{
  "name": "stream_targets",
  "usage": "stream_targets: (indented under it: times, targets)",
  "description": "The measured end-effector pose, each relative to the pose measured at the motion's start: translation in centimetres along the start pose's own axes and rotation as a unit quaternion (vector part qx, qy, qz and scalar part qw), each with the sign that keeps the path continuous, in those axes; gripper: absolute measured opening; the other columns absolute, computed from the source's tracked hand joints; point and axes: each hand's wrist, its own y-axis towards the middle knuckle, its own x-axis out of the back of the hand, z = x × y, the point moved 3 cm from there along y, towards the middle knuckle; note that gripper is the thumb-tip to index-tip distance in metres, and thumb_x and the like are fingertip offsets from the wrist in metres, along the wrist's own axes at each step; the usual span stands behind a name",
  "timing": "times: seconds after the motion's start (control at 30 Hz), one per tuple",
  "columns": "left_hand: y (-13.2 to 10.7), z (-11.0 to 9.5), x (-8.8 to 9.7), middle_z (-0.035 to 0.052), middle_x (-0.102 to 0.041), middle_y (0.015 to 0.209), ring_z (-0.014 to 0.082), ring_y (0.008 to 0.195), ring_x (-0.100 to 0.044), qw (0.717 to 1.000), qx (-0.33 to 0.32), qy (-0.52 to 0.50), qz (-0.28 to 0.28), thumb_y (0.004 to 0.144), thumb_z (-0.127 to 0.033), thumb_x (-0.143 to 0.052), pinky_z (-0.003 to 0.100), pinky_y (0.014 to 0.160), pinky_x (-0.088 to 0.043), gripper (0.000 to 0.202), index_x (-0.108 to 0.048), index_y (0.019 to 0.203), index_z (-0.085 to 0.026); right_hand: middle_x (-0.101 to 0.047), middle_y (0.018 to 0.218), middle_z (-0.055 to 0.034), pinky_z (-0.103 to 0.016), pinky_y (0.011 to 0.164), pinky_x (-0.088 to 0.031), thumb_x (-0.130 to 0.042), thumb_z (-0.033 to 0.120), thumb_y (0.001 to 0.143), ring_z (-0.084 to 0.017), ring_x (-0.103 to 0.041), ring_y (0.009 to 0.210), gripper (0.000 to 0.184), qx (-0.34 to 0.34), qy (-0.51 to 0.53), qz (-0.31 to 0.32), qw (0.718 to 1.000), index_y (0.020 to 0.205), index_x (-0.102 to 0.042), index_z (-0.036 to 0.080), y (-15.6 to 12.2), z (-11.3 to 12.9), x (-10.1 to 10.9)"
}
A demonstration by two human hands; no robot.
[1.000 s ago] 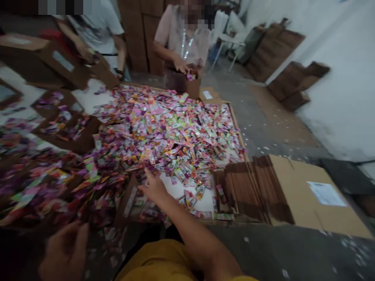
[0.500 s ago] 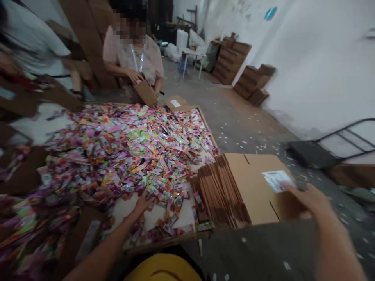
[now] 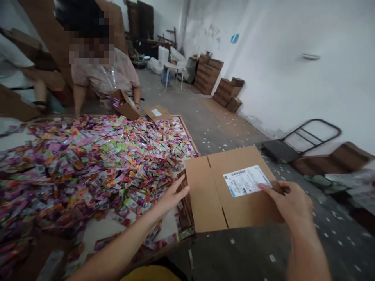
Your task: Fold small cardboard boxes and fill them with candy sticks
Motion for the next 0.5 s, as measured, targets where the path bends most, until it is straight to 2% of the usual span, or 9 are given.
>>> stream_targets:
  times: [0.07,0.1,0.17,0.2,0.27,0.3,0.37,0.43,0.5]
  targets:
    - [-1.7,-1.2,1.4,0.0137,-0.052,0.143,0.0275,0.131,-0.049,0.994,-0.016,-0.110,0.000,0.081,-0.055,-0.061,0.041,0.112,-0.037,0.065,-0.053,0.133,-0.016,-0.070,0.081,-0.0129,-0.038,0.062,-0.041,-0.083,0.058,0.049,-0.023,-0.061,0.067,0.053,-0.017,0.136,0.055,0.989,0.082,-0.061,0.023,-3.9,2.0,1.9]
    - [-2.8,-1.6,2.5,0.0130,-0.059,0.136,0.0261,0.123,-0.056,0.987,-0.026,-0.156,-0.026,0.081,-0.055,-0.063,0.039,0.106,-0.043,0.061,-0.056,0.127,-0.017,-0.070,0.084,-0.0102,-0.036,0.062,-0.043,-0.084,0.056,0.049,-0.023,-0.061,0.069,0.056,-0.014,0.200,0.091,0.975,0.087,-0.060,0.024,-6.1,3.2,2.2]
    - [-5.7,-1.5,5.9,0.0101,-0.068,0.120,0.0223,0.108,-0.063,0.970,-0.049,-0.192,-0.139,0.078,-0.052,-0.068,0.034,0.095,-0.049,0.055,-0.058,0.119,-0.017,-0.068,0.083,-0.0053,-0.032,0.061,-0.045,-0.082,0.051,0.054,-0.021,-0.061,0.070,0.051,0.026,0.252,0.156,0.955,0.089,-0.058,0.024,-11.1,5.6,1.4]
    - [-7.4,-0.9,7.9,0.0077,-0.070,0.113,0.0199,0.101,-0.065,0.958,-0.062,-0.186,-0.208,0.076,-0.050,-0.070,0.031,0.089,-0.050,0.053,-0.058,0.116,-0.018,-0.066,0.077,-0.0028,-0.031,0.060,-0.045,-0.081,0.049,0.058,-0.020,-0.059,0.068,0.043,0.057,0.243,0.185,0.950,0.084,-0.058,0.024,-13.9,6.8,0.2]
    - [-11.1,1.4,12.3,0.0027,-0.070,0.099,0.0157,0.088,-0.064,0.930,-0.076,-0.146,-0.328,0.074,-0.050,-0.072,0.026,0.080,-0.049,0.048,-0.058,0.109,-0.020,-0.057,0.061,0.0013,-0.028,0.056,-0.042,-0.075,0.046,0.064,-0.017,-0.053,0.059,0.032,0.110,0.210,0.243,0.941,0.069,-0.055,0.022,-19.6,8.7,-3.8]
    - [-12.9,3.0,14.4,0.0012,-0.068,0.095,0.0146,0.084,-0.063,0.916,-0.069,-0.123,-0.376,0.074,-0.052,-0.071,0.025,0.077,-0.049,0.046,-0.058,0.105,-0.020,-0.056,0.059,0.0014,-0.028,0.057,-0.043,-0.073,0.046,0.067,-0.017,-0.053,0.059,0.029,0.124,0.221,0.273,0.928,0.068,-0.056,0.021,-22.5,9.4,-6.4]
    - [-16.0,6.9,17.9,0.0015,-0.066,0.091,0.0151,0.081,-0.062,0.892,-0.011,-0.103,-0.440,0.076,-0.058,-0.066,0.027,0.075,-0.049,0.046,-0.057,0.101,-0.021,-0.065,0.073,-0.0028,-0.032,0.067,-0.049,-0.069,0.045,0.070,-0.021,-0.059,0.071,0.027,0.129,0.278,0.301,0.903,0.078,-0.062,0.020,-27.8,10.4,-11.8]
    - [-18.5,10.8,20.3,0.0036,-0.065,0.089,0.0176,0.081,-0.063,0.867,0.068,-0.088,-0.486,0.075,-0.061,-0.065,0.031,0.076,-0.050,0.048,-0.054,0.098,-0.020,-0.070,0.090,-0.0067,-0.036,0.080,-0.050,-0.069,0.047,0.071,-0.025,-0.063,0.086,0.034,0.122,0.326,0.329,0.878,0.090,-0.066,0.020,-32.3,10.8,-16.7]
    - [-20.3,13.6,21.6,0.0041,-0.064,0.086,0.0194,0.080,-0.063,0.840,0.113,-0.057,-0.527,0.072,-0.059,-0.069,0.035,0.078,-0.051,0.049,-0.051,0.095,-0.020,-0.071,0.094,-0.0072,-0.038,0.084,-0.049,-0.069,0.052,0.070,-0.026,-0.064,0.091,0.039,0.104,0.343,0.366,0.859,0.092,-0.067,0.020,-35.6,10.8,-20.5]
